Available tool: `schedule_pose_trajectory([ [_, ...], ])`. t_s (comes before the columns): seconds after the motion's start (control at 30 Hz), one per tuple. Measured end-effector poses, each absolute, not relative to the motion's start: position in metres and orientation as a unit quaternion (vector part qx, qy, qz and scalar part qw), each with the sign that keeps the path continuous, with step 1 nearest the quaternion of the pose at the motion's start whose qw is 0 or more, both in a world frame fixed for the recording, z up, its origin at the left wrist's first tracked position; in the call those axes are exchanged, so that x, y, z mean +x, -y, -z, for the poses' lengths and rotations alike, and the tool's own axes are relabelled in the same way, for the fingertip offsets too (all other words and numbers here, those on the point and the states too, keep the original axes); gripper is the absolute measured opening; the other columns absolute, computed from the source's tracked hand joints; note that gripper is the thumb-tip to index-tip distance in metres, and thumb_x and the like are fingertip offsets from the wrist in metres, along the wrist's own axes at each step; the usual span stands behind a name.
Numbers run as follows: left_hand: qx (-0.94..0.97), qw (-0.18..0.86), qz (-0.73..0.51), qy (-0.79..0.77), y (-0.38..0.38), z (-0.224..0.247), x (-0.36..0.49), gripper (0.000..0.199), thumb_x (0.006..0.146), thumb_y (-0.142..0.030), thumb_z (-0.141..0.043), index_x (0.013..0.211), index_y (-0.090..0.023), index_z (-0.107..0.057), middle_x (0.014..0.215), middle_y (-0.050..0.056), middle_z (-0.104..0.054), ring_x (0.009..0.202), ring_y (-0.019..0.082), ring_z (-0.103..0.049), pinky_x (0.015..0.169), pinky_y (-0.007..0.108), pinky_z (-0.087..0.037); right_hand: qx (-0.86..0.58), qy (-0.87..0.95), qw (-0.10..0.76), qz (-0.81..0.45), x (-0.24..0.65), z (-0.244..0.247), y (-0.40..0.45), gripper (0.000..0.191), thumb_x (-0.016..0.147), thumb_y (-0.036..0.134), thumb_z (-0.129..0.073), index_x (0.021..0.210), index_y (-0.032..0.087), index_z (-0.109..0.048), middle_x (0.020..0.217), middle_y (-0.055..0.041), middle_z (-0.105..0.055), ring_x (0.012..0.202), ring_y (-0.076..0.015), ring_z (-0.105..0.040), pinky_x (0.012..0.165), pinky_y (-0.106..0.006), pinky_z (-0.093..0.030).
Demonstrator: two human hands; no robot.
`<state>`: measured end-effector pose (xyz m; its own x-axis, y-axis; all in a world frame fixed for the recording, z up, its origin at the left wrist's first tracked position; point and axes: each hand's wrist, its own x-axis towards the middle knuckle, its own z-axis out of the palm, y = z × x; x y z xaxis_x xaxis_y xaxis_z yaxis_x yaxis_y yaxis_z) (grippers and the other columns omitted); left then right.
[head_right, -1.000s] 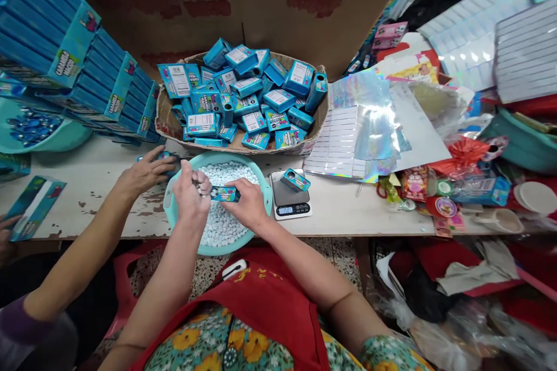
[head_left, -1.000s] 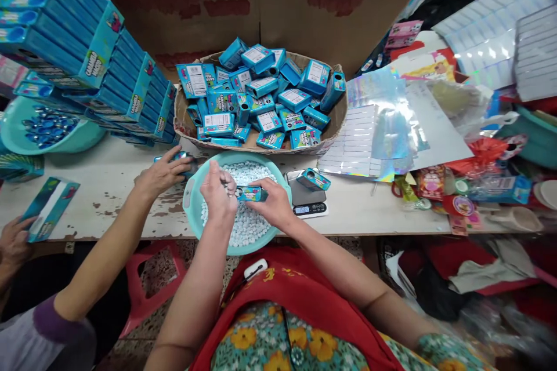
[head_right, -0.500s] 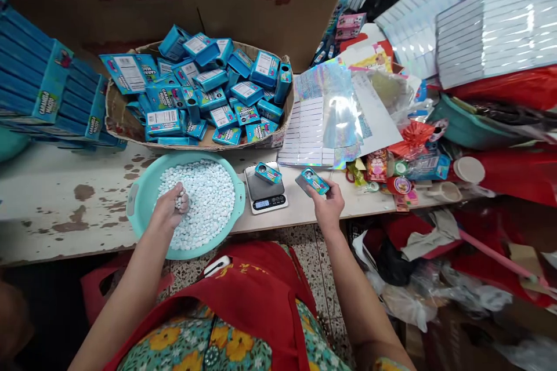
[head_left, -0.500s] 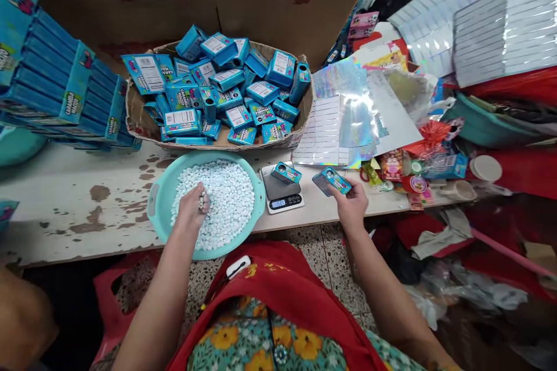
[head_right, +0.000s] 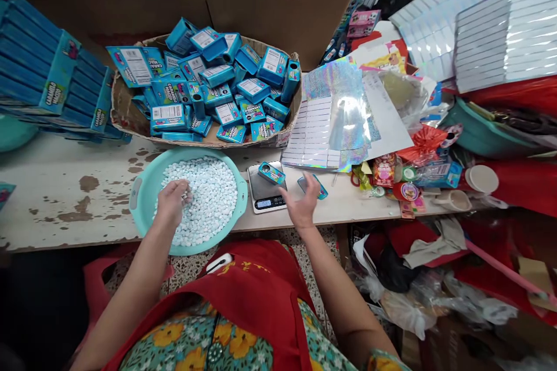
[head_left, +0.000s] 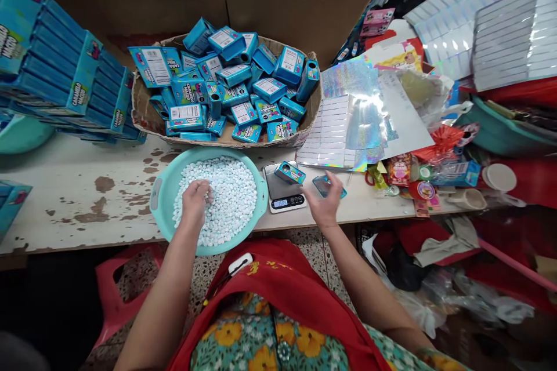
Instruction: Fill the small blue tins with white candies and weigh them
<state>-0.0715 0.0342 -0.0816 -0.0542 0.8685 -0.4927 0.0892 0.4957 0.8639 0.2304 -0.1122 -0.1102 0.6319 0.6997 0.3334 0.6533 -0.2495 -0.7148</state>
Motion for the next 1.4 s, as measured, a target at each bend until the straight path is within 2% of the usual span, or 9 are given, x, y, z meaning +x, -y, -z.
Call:
schedule_pose_trajectory([
  [0.13,0.628,0.399,-0.225,-0.629,-0.031,0.084,-0.071,0.024,0.068,-0.036,-0.068,0.087,-0.021,-0.066,0.102,0.008,-0.063,0.100,0.028,-0.053,0.085,0.038,-0.042,-0.783,0.395,0.436,-0.201,0.213,0.120,0.075,0.055,0.069,0.044,-0.072,0.113,0.015,-0.054,0.102,-0.0097,-0.062,0.094,-0.0232,-0.058,0.084,-0.040,-0.048],
  [0.2,0.635,0.382,-0.231,-0.630,-0.029,0.079,-0.068,0.025,0.071,-0.037,-0.066,0.090,-0.021,-0.066,0.105,0.009,-0.062,0.105,0.029,-0.052,0.091,0.040,-0.039,-0.778,0.397,0.438,-0.213,0.209,0.110,0.065,0.042,0.072,0.044,-0.070,0.101,0.016,-0.059,0.091,-0.0061,-0.063,0.086,-0.0213,-0.059,0.082,-0.039,-0.047],
  [0.37,0.393,0.619,-0.391,-0.556,-0.025,0.041,-0.038,0.039,0.078,-0.053,-0.059,0.097,-0.019,-0.062,0.099,0.008,-0.066,0.093,0.022,-0.062,0.083,0.034,-0.045,-0.702,0.539,0.437,-0.159,0.185,0.033,0.049,0.030,0.074,0.039,-0.071,0.098,0.023,-0.062,0.095,-0.0046,-0.062,0.090,-0.0221,-0.058,0.083,-0.038,-0.045],
  [0.53,0.132,0.755,-0.447,-0.461,-0.037,0.023,-0.009,0.047,0.082,-0.060,-0.050,0.089,-0.015,-0.061,0.092,0.011,-0.066,0.088,0.020,-0.063,0.079,0.032,-0.048,-0.632,0.687,0.307,-0.185,0.142,0.004,0.025,0.032,0.073,0.038,-0.073,0.102,0.025,-0.065,0.088,-0.0048,-0.064,0.086,-0.0248,-0.059,0.077,-0.039,-0.043],
  [0.67,0.052,0.749,-0.471,-0.463,-0.043,0.039,-0.016,0.031,0.080,-0.045,-0.061,0.076,-0.015,-0.057,0.076,0.006,-0.061,0.078,0.017,-0.062,0.078,0.031,-0.049,-0.640,0.688,0.286,-0.190,0.127,0.018,0.014,0.032,0.075,0.040,-0.072,0.102,0.024,-0.066,0.086,-0.0054,-0.063,0.084,-0.0242,-0.058,0.074,-0.037,-0.042],
  [0.93,0.195,0.753,-0.423,-0.464,-0.028,0.042,-0.036,0.030,0.059,-0.021,-0.078,0.086,-0.015,-0.067,0.085,0.003,-0.063,0.076,0.012,-0.058,0.071,0.024,-0.045,-0.646,0.669,0.311,-0.199,0.127,0.012,0.019,0.031,0.075,0.040,-0.072,0.100,0.023,-0.065,0.086,-0.0042,-0.062,0.083,-0.0221,-0.057,0.073,-0.034,-0.043],
  [1.2,0.357,0.657,-0.385,-0.541,-0.037,0.052,-0.043,0.018,0.057,-0.021,-0.072,0.074,-0.015,-0.068,0.073,0.004,-0.063,0.067,0.014,-0.055,0.061,0.025,-0.042,-0.658,0.639,0.336,-0.214,0.135,0.023,0.030,0.032,0.072,0.040,-0.073,0.099,0.024,-0.065,0.086,-0.0037,-0.063,0.084,-0.0222,-0.058,0.075,-0.035,-0.045],
  [1.3,0.317,0.685,-0.365,-0.545,-0.039,0.056,-0.049,0.023,0.058,-0.026,-0.073,0.078,-0.016,-0.066,0.078,0.005,-0.064,0.074,0.016,-0.058,0.069,0.029,-0.045,-0.671,0.602,0.366,-0.231,0.144,0.022,0.037,0.031,0.072,0.040,-0.073,0.098,0.024,-0.065,0.090,-0.0032,-0.065,0.087,-0.0218,-0.059,0.079,-0.036,-0.046],
  [1.4,0.426,0.594,-0.319,-0.604,-0.037,0.065,-0.058,0.021,0.065,-0.031,-0.069,0.082,-0.018,-0.067,0.094,0.008,-0.065,0.092,0.023,-0.058,0.080,0.035,-0.044,-0.688,0.540,0.412,-0.257,0.160,0.030,0.048,0.032,0.070,0.038,-0.074,0.097,0.023,-0.065,0.093,-0.0030,-0.065,0.086,-0.0204,-0.060,0.080,-0.036,-0.048],
])
